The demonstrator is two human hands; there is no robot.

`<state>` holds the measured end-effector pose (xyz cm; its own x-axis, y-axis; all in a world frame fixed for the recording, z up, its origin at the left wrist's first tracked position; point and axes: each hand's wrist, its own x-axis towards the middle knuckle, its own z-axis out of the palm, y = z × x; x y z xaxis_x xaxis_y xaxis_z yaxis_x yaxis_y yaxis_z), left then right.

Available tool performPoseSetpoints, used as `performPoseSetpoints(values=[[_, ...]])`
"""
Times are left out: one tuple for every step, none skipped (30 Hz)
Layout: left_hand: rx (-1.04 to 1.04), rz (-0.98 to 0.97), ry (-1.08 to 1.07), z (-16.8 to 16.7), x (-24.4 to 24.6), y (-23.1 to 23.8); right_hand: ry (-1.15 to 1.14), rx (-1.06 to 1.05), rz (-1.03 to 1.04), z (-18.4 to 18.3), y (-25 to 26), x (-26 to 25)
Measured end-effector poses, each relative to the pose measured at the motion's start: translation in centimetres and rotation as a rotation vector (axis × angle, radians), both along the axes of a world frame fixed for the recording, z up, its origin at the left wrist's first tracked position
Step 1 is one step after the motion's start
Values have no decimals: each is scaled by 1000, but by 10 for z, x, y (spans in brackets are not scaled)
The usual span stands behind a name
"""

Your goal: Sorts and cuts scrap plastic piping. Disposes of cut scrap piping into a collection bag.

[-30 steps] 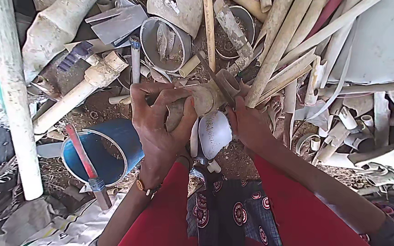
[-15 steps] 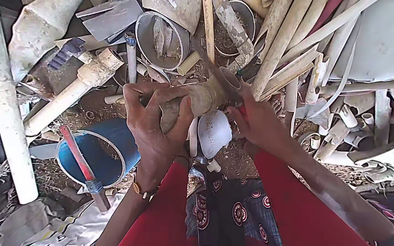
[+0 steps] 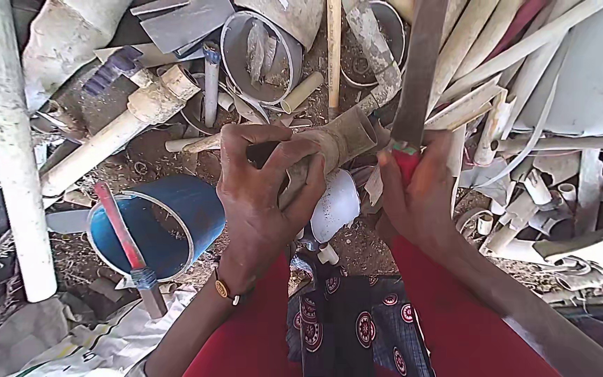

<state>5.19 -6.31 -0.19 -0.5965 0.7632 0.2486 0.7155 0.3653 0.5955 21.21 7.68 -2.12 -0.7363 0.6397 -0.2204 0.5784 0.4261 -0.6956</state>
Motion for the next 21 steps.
performPoseSetpoints(values=[[-4, -1, 8, 0, 0, 0, -89, -63, 48, -4, -4, 0], [-9, -7, 11, -1, 1, -1, -254, -215, 139, -4, -5, -1], [-10, -16, 9, -2, 2, -1, -388, -337, 210, -1, -4, -4], [-14, -23, 9, -3, 3, -2, -416, -396, 221, 2, -2, -4], [-17, -24, 9, -4, 3, -2, -341, -414, 180, 4, 0, -1], [-19, -24, 8, -4, 4, -2, -219, -382, 109, 4, 2, 3], [-17, -23, 6, -4, 4, -2, -111, -315, 32, 4, 3, 4], [-14, -21, 3, -4, 3, -3, -52, -265, -26, 2, 3, 4], [-6, -19, 2, -3, 2, -2, -46, -258, -46, -1, 3, 3], [2, -18, -6, -4, 1, -2, -86, -306, -17, -4, 2, 4], [13, -16, -19, -5, 0, -2, -170, -403, 52, -6, 1, 5], [30, -13, -37, -6, -1, -2, -281, -529, 134, -6, 2, 5], [52, -10, -58, -8, -3, -3, -338, -604, 177, -5, 3, 5], [83, -6, -76, -11, -6, -6, -302, -598, 167, -5, 3, 8], [116, -5, -79, -11, -6, -9, -210, -517, 124, -4, 3, 12], [152, -15, -53, -10, -6, -14, -111, -384, 72, -2, 5, 14], [175, -44, 8, -6, -4, -19, -36, -226, 19, 1, 8, 14], [187, -90, 90, 1, 0, -25, 9, -105, -33, 3, 13, 13], [191, -144, 164, 9, 6, -29, 33, -29, -92, 5, 18, 12], [197, -197, 206, 15, 13, -32, 38, 7, -152, 6, 22, 12], [207, -233, 229, 17, 21, -32, 34, 0, -205, 5, 25, 13]])
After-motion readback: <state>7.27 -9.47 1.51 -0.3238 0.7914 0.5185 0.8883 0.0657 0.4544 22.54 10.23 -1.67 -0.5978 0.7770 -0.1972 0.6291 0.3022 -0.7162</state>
